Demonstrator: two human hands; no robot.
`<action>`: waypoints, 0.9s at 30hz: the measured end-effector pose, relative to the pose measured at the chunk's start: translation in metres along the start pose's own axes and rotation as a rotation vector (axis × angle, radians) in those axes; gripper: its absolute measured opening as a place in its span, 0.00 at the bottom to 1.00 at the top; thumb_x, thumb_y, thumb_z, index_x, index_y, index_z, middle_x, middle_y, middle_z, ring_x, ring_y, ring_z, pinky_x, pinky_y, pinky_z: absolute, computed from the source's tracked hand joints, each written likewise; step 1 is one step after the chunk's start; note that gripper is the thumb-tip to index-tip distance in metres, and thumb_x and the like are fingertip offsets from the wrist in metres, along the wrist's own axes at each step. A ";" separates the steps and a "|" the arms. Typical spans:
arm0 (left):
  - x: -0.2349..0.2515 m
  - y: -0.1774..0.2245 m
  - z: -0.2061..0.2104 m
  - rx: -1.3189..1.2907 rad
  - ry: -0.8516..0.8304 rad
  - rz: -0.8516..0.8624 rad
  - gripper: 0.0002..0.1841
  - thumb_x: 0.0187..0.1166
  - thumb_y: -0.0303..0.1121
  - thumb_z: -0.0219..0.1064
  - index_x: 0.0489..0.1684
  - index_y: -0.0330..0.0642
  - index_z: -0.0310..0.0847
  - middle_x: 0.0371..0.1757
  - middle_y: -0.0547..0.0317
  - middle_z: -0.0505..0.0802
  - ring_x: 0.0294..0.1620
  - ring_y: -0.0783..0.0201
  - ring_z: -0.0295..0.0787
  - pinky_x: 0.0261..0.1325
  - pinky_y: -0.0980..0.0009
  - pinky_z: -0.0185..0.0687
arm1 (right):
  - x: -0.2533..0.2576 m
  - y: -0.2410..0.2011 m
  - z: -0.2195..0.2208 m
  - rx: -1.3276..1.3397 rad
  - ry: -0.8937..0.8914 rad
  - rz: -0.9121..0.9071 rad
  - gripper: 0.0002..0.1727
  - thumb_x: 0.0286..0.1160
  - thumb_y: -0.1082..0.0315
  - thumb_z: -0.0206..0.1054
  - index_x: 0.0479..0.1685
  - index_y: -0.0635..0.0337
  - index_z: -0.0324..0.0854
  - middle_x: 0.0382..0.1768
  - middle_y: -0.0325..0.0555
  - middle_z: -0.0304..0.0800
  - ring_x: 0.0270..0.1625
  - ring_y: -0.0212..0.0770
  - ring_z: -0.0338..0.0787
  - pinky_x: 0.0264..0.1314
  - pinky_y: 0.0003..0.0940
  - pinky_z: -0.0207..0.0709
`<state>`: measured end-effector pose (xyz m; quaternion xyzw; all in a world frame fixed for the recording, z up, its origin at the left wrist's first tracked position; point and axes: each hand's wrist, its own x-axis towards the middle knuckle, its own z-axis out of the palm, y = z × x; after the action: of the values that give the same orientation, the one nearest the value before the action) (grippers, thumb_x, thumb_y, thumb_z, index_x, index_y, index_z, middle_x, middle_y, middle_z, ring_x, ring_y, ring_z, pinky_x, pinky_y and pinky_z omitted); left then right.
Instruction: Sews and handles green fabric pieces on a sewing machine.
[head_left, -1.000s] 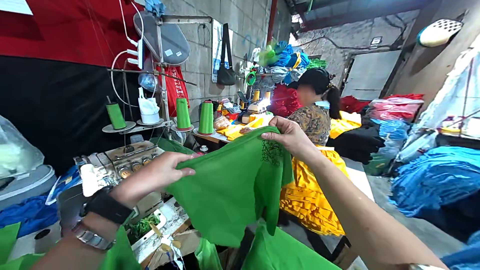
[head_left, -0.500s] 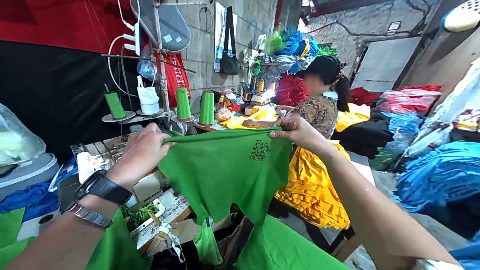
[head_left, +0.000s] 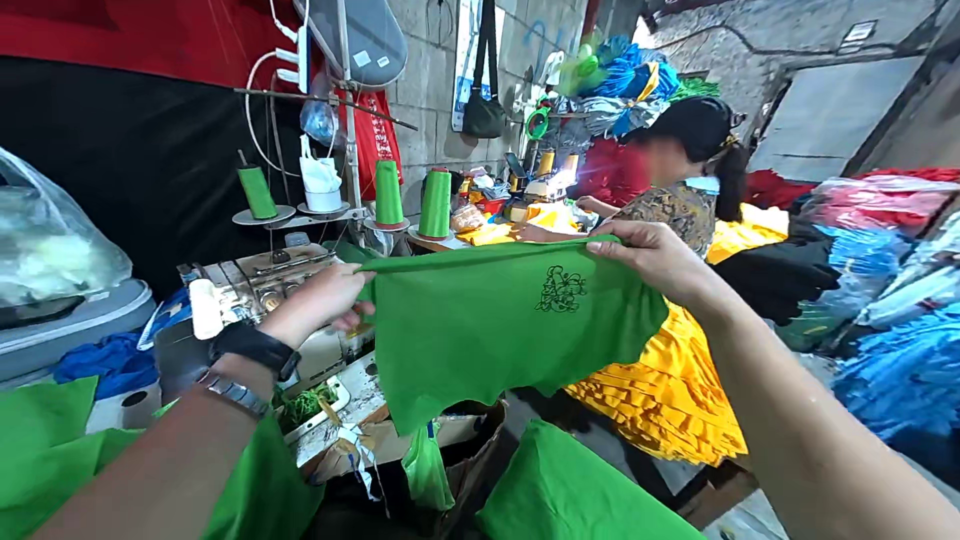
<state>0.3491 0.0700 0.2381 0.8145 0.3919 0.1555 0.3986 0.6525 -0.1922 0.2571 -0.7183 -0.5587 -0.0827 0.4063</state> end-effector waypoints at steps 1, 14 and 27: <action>0.001 -0.001 0.003 -0.114 0.002 0.012 0.25 0.97 0.46 0.39 0.80 0.42 0.69 0.44 0.44 0.93 0.27 0.59 0.88 0.33 0.63 0.84 | -0.001 0.000 0.000 0.001 0.006 0.008 0.08 0.85 0.67 0.64 0.45 0.58 0.88 0.32 0.36 0.88 0.34 0.24 0.84 0.43 0.27 0.79; -0.038 0.040 0.041 -1.061 -0.273 0.271 0.21 0.94 0.47 0.43 0.55 0.46 0.80 0.40 0.56 0.92 0.41 0.63 0.91 0.46 0.63 0.90 | -0.001 -0.033 0.052 0.353 -0.275 -0.036 0.33 0.71 0.59 0.70 0.77 0.62 0.73 0.71 0.51 0.83 0.69 0.45 0.85 0.70 0.44 0.82; -0.079 -0.014 -0.005 -1.017 -0.098 0.286 0.22 0.96 0.43 0.34 0.49 0.50 0.79 0.39 0.65 0.90 0.40 0.72 0.89 0.45 0.72 0.88 | 0.005 -0.026 0.131 0.587 -0.763 0.079 0.08 0.70 0.77 0.71 0.45 0.60 0.89 0.37 0.36 0.96 0.39 0.27 0.93 0.47 0.25 0.88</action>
<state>0.2884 0.0173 0.2349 0.5699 0.1329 0.3406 0.7359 0.5881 -0.0993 0.1866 -0.5729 -0.6400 0.3635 0.3606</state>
